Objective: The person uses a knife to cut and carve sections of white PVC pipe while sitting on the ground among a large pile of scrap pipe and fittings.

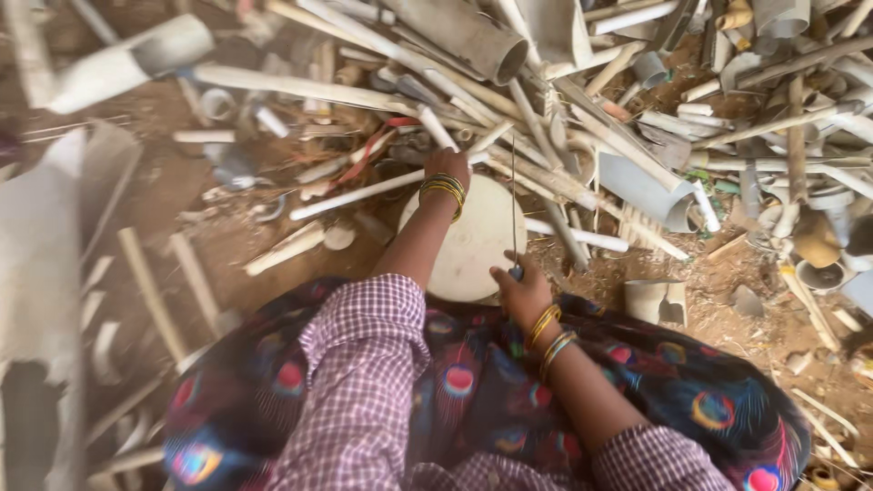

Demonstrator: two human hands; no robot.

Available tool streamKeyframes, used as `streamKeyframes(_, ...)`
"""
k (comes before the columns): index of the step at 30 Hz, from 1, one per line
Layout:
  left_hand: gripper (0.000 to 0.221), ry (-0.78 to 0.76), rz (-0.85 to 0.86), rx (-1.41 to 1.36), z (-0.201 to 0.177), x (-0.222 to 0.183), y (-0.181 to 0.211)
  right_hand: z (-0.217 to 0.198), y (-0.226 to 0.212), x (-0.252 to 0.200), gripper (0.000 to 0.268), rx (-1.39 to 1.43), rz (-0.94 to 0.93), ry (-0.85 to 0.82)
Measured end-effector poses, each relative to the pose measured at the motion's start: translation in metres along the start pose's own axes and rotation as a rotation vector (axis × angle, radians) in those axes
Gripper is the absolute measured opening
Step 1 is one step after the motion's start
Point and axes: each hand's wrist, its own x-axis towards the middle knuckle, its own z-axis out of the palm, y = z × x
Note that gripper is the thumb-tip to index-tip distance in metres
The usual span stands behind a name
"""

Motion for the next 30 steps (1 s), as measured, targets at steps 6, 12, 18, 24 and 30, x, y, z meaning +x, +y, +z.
streamKeyframes(6, 0.021, -0.081, 0.092, 0.087, 0.080, 0.057, 0.004, -0.010, -0.004, -0.004, 0.054, 0.377, 0.151, -0.132)
streamKeyframes(12, 0.013, 0.087, 0.256, 0.268, 0.051, 0.060, -0.002, -0.012, -0.007, -0.008, 0.053, 0.459, 0.203, -0.132)
streamKeyframes(18, 0.033, 0.249, 0.085, -0.063, -0.197, 0.009, -0.016, -0.004, -0.002, -0.005, 0.052, 0.422, 0.070, -0.174)
streamKeyframes(24, 0.027, 0.962, 0.391, -0.358, -0.345, -0.202, 0.007, 0.000, -0.020, -0.015, 0.051, 0.475, -0.133, -0.150)
streamKeyframes(30, 0.020, 0.937, -0.055, -0.940, -0.273, -0.285, 0.031, 0.013, -0.034, -0.055, 0.043, 0.252, -0.277, -0.090)
